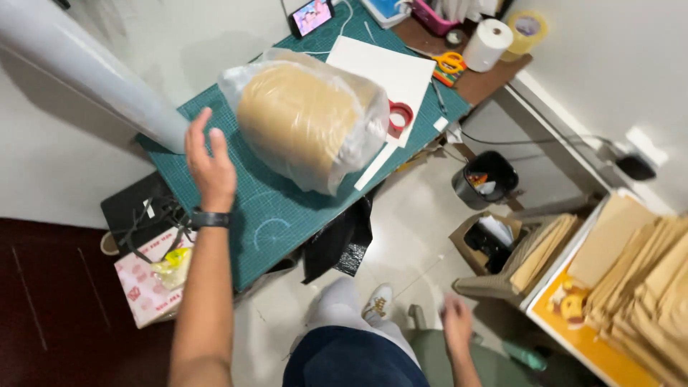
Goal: Wrapping a large item in black bubble wrap and securing it with tape using a dispenser and scissors.
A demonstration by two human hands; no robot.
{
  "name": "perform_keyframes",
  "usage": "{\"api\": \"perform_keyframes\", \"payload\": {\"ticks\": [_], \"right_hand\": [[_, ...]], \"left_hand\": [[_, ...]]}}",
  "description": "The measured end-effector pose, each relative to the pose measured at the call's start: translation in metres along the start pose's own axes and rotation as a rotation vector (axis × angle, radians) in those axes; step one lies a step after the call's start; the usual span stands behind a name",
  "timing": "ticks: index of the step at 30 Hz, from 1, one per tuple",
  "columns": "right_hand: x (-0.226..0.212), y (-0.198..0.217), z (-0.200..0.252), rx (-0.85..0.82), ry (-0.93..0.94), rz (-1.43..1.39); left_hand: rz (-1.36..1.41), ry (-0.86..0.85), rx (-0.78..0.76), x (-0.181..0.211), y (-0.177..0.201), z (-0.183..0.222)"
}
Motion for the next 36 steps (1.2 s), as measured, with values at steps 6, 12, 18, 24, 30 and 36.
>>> {"api": "perform_keyframes", "payload": {"ticks": [6,12,18,24,30,36], "right_hand": [[-0.335,0.011,0.013,-0.293,0.542,-0.337],[-0.473,-0.042,0.045,-0.455,0.86,-0.57],[-0.455,-0.105,0.03,-0.79,0.492,-0.641],[-0.508,-0.091,-0.013,-1.404,0.384,-0.575],[-0.575,-0.096,0.01,-2.001,0.35,-0.441],[-0.57,-0.105,0.009,-2.033,0.264,-0.357]], "left_hand": [[0.214,0.254,-0.124,-0.057,-0.028,-0.033],[0.409,0.473,-0.163,-0.068,-0.068,-0.037],[0.099,0.627,0.041,-0.036,-0.057,0.005],[-0.074,0.762,0.504,0.015,-0.054,0.131],[-0.217,0.746,0.886,0.053,-0.08,0.138],[-0.203,0.576,1.167,0.042,-0.1,0.121]]}}
Point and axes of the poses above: each hand's wrist, its own z-axis away from the middle knuckle, its own y-axis out of the back of the hand, x = y × z, the point moved 3 cm from there along -z, towards the middle knuckle, and after that the axes turned 14 degrees about z, right-handed, at the moved point
